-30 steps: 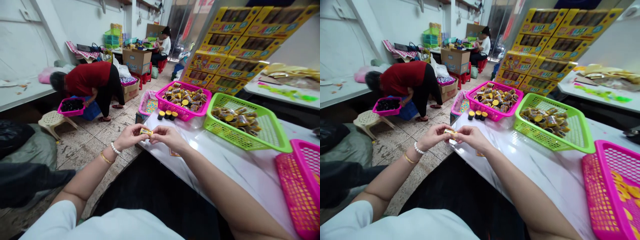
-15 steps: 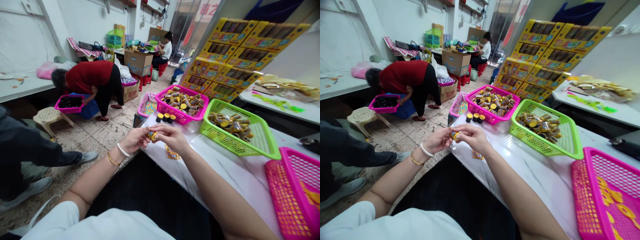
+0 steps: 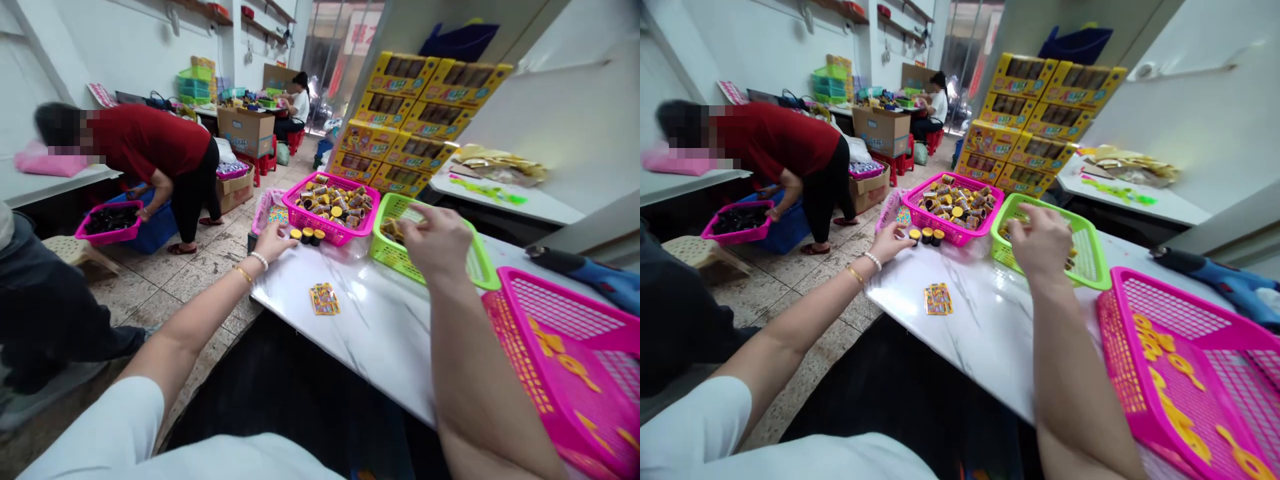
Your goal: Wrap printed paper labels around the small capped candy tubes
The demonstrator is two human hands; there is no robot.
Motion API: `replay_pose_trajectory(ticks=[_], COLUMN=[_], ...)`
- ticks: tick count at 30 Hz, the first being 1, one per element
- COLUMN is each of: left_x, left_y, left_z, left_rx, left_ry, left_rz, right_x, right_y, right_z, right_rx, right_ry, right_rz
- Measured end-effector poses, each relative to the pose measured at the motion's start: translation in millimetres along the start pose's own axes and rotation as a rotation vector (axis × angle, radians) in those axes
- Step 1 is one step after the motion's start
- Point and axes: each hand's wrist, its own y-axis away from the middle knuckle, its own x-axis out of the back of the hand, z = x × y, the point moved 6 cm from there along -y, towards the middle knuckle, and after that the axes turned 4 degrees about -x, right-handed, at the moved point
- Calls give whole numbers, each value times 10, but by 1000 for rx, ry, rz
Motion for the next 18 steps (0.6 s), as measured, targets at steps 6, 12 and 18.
replay_pose_trajectory(ticks=[6,12,18], left_x=[-195,-432,-360], left_y=[-112,207,493], left_z=[54,174,371], left_rx=[-117,-168,-174], left_ry=[-168,-144,-137], left_rz=[-155,-330,-228], right_x=[-631,-939,-944], right_y=[1018,1193,1094], right_z=[-457,-294,-233], right_rx=[146,134,143], right_ry=[-282,-352,-419], right_rz=[-839,-967,-875])
